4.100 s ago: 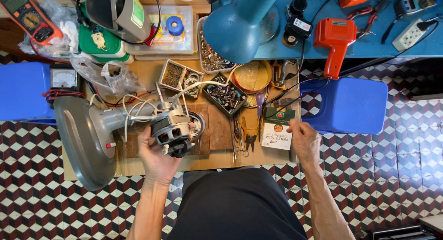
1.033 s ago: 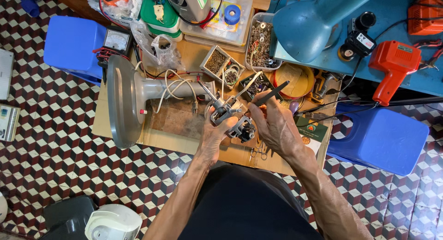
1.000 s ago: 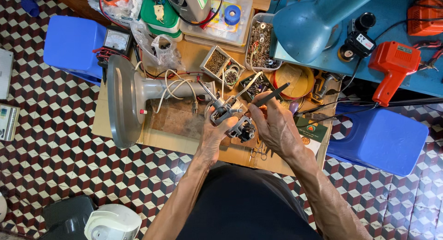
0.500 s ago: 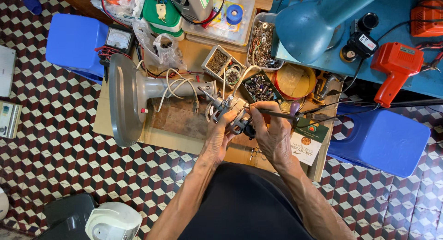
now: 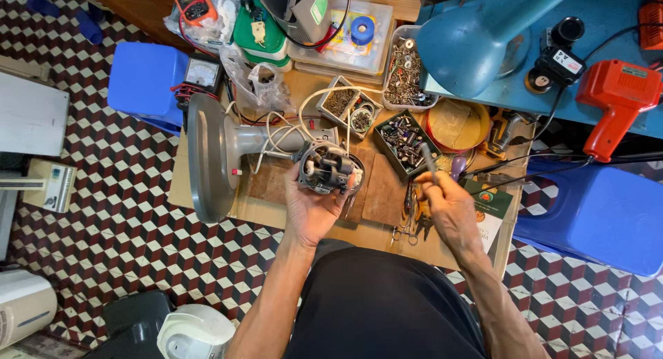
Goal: The person disassembles a grey floor fan on a cluttered workbench. They use a screwdriver to remove screws from the motor housing, separate the stator and rotor, and inspect the internal components. The person then handles the fan base and uses a power drill to remove screws from it.
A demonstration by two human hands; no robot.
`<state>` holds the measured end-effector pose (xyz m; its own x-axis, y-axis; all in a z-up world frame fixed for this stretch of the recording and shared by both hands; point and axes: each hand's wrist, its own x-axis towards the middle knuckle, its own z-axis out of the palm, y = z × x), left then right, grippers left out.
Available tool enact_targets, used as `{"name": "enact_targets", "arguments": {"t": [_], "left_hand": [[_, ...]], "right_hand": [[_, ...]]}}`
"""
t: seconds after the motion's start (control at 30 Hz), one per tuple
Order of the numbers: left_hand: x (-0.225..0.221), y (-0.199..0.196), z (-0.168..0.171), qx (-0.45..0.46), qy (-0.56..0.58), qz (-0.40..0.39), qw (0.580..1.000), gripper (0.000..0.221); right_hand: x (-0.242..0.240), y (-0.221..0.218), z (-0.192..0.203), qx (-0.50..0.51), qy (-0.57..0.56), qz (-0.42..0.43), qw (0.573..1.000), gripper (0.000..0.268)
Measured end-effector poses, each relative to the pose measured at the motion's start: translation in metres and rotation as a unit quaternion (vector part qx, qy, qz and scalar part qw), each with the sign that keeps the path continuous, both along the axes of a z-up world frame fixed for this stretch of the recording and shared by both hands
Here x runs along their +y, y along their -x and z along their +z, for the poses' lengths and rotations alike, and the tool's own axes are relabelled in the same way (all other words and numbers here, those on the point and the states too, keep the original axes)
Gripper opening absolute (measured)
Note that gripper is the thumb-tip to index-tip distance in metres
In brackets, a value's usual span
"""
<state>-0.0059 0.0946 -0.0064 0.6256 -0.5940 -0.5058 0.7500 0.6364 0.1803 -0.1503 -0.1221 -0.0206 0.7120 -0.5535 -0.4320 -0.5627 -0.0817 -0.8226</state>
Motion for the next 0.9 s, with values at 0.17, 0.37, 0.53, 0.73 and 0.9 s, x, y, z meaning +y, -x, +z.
{"name": "enact_targets", "arguments": {"t": [0.17, 0.37, 0.53, 0.73, 0.9], "left_hand": [[0.008, -0.003, 0.005, 0.036, 0.021, 0.030, 0.999, 0.047], [0.016, 0.004, 0.007, 0.034, 0.062, 0.014, 0.997, 0.043], [0.022, 0.013, -0.004, 0.017, 0.005, 0.004, 1.000, 0.044], [0.027, 0.027, -0.028, -0.066, -0.083, -0.036, 0.994, 0.051], [0.027, 0.033, -0.031, -0.061, -0.137, -0.041, 0.988, 0.050]], "right_hand": [[0.007, 0.017, -0.116, 0.075, 0.117, 0.155, 0.978, 0.030], [-0.004, 0.017, -0.131, 0.127, 0.182, 0.197, 0.955, 0.029], [0.025, 0.003, -0.022, -0.131, 0.216, 0.187, 0.949, 0.072], [0.084, -0.036, 0.058, -0.233, 0.184, 0.235, 0.925, 0.092], [0.088, -0.044, 0.052, -0.260, 0.202, 0.206, 0.922, 0.075]]}}
